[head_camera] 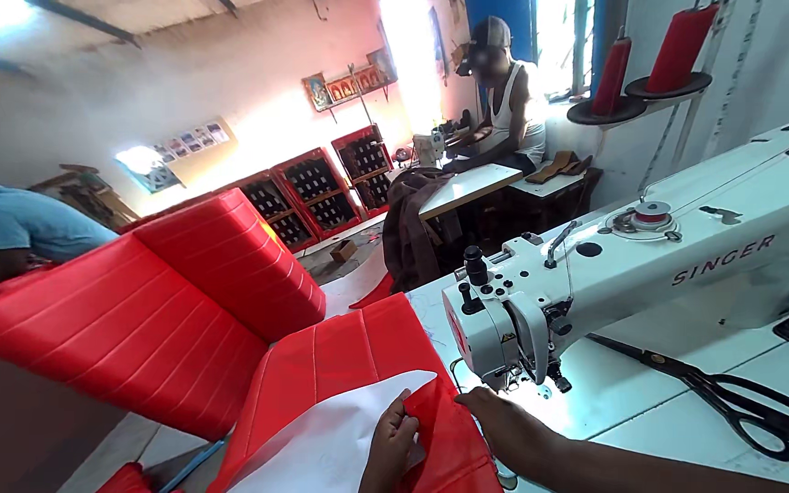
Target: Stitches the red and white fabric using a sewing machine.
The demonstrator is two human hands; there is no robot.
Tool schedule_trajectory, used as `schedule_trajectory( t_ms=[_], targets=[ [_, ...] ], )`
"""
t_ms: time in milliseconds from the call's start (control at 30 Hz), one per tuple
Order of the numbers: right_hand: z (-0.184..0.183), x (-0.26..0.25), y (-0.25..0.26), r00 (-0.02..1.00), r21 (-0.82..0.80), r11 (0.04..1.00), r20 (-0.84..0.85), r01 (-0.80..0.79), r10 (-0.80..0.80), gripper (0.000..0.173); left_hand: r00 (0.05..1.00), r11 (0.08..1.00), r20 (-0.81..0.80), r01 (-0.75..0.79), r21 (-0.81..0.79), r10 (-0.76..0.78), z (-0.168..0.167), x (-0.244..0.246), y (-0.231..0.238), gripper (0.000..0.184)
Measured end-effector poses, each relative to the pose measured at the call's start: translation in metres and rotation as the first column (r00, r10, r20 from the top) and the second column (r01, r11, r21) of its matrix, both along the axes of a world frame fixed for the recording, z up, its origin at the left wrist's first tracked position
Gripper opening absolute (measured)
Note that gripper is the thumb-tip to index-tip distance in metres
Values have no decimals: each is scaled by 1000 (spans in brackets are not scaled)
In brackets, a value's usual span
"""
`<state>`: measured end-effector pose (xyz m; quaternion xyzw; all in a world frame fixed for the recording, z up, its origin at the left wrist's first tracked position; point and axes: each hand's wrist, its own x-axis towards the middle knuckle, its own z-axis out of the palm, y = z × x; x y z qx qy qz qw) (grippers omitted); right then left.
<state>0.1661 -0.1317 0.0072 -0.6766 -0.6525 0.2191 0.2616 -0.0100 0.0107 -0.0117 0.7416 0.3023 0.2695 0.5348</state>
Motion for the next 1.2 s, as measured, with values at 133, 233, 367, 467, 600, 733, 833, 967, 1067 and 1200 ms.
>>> schedule_trajectory(
  t_ms=[133,233,367,467,600,733,833,967,1067,1200],
  targets=[
    [1,-14,21,993,-60,994,79,87,-82,42,1000,1000,-27,-3,11,3,-1,0,1,37],
    [19,-19,33,984,-201,970,136,138,-112,47,999,1000,-53,-6,23,7,-3,0,2,40],
    [38,-20,47,984,-354,921,131,162,-123,36,997,999,-76,5,54,-1,-4,-1,4,41],
    [31,-23,55,974,-350,913,152,211,-167,37,998,1000,-55,1,31,1,-3,-1,4,39],
    [32,-28,61,960,-418,871,214,259,-182,41,999,999,46,-18,-27,19,-1,-2,1,34],
    [28,-26,69,940,-313,895,222,319,-258,42,974,983,169,-126,-131,148,-1,0,0,34],
    [30,-26,77,917,-196,906,225,374,-330,39,929,946,237,-231,-229,285,2,3,-4,42],
    [28,-25,89,916,-47,916,80,398,-394,35,860,882,270,-340,-328,432,11,6,-8,42],
    [35,-24,85,912,-40,931,-189,363,-363,41,841,869,297,-340,-358,452,9,7,-7,41],
    [27,-27,88,932,37,966,-276,256,-236,35,845,872,302,-325,-365,442,8,7,-5,40]
  ],
)
